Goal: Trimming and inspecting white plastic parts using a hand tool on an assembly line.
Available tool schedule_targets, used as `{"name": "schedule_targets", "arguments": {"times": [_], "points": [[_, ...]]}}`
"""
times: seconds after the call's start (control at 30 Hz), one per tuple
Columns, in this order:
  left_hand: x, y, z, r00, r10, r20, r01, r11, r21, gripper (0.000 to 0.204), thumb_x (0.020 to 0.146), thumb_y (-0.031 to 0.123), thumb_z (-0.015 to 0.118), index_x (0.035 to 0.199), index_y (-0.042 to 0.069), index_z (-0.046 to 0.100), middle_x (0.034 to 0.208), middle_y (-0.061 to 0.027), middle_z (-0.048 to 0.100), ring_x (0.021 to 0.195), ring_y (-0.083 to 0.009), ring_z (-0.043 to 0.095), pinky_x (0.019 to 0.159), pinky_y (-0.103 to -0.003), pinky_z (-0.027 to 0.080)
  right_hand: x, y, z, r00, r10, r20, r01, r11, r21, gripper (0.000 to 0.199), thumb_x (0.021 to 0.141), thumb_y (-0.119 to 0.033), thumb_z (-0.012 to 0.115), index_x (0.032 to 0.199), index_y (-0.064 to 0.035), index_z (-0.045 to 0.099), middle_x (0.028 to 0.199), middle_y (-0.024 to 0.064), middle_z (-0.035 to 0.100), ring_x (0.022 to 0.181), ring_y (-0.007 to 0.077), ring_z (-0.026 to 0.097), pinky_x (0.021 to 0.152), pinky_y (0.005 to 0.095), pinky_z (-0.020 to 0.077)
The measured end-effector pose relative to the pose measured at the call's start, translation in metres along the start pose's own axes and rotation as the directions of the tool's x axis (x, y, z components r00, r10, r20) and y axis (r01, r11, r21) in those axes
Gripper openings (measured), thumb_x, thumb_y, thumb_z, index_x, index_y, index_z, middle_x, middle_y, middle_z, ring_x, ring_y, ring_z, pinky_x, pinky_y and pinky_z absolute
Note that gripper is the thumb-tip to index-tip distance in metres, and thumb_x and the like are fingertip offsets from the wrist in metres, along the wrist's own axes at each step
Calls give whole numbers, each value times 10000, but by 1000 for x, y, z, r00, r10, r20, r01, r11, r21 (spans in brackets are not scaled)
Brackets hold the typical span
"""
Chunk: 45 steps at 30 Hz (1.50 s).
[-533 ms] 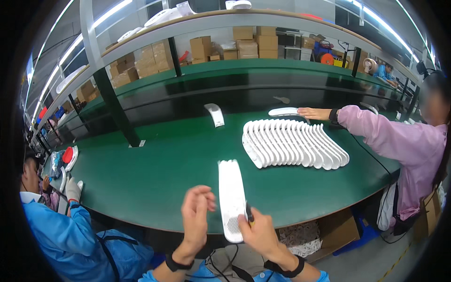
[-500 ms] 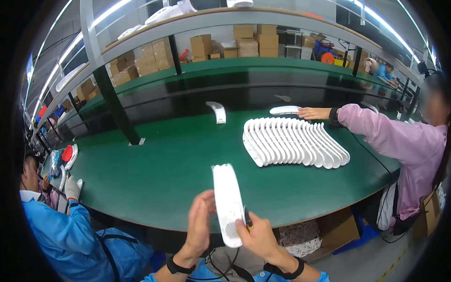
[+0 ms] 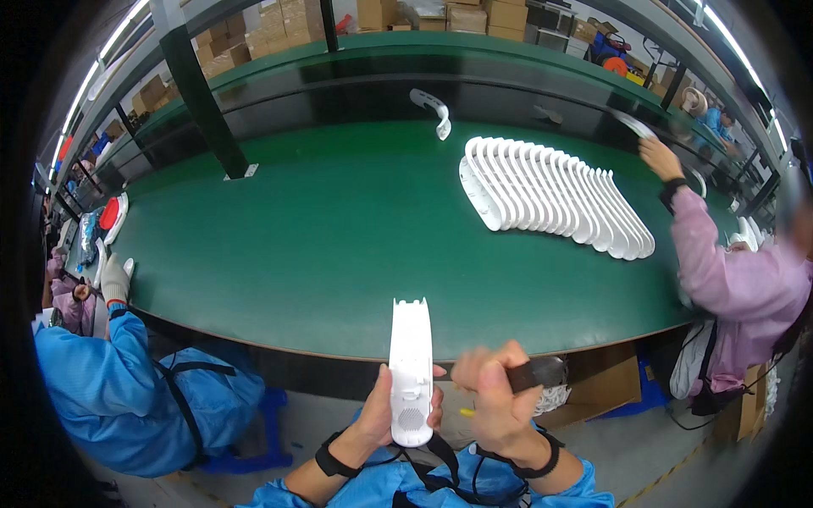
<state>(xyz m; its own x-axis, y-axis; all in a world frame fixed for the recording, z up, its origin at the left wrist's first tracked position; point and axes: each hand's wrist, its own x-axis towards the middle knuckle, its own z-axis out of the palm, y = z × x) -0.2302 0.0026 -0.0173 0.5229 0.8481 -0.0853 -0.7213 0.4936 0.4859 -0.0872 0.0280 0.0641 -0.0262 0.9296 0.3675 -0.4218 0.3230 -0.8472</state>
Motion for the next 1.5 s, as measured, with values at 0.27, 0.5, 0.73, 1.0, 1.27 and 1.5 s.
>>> {"name": "schedule_targets", "arguments": {"times": [0.27,0.5,0.73,1.0,1.27,1.5], "points": [[6,-15,-12,894,288,-344,-76,852,517,508,958,389,235,1008,-28,521,816,-74,601,703,-132,585,627,-258,468,18,44,26,984,-32,177,62,984,-167,222,914,-172,408,739,-61,329,541,23,345,506,113,305,489,283,295],[8,-17,-23,924,257,-283,-115,892,437,506,961,371,224,998,-30,529,853,-64,600,731,-116,581,640,-248,462,21,47,37,986,-31,161,53,990,-129,222,899,-188,422,734,-61,344,533,26,343,505,115,293,495,292,300],[7,-15,-26,922,276,-271,-127,877,463,530,959,395,206,1001,-22,530,841,-65,601,716,-108,578,626,-237,463,19,50,45,980,-41,197,79,979,-188,228,888,-194,436,721,-68,346,530,22,330,499,114,278,494,294,298],[7,-16,-30,947,266,-180,-172,894,413,503,962,376,223,957,-18,537,798,-51,590,683,-103,558,612,-239,449,12,55,42,985,-64,158,90,982,-165,238,884,-198,444,716,-76,330,522,15,313,495,112,279,492,293,294],[7,-16,-33,923,327,-203,-178,831,527,456,963,336,256,897,-13,543,785,-33,574,678,-90,522,606,-235,429,6,51,43,995,-20,99,41,976,-213,250,877,-202,469,707,-79,334,527,8,307,496,111,276,487,286,263],[8,-13,-29,938,242,-249,-121,900,418,490,962,360,249,909,-23,551,770,-54,589,650,-104,544,588,-240,441,13,56,44,981,-89,174,133,956,-261,246,859,-201,465,694,-84,325,504,7,283,465,109,247,447,286,231]]}}
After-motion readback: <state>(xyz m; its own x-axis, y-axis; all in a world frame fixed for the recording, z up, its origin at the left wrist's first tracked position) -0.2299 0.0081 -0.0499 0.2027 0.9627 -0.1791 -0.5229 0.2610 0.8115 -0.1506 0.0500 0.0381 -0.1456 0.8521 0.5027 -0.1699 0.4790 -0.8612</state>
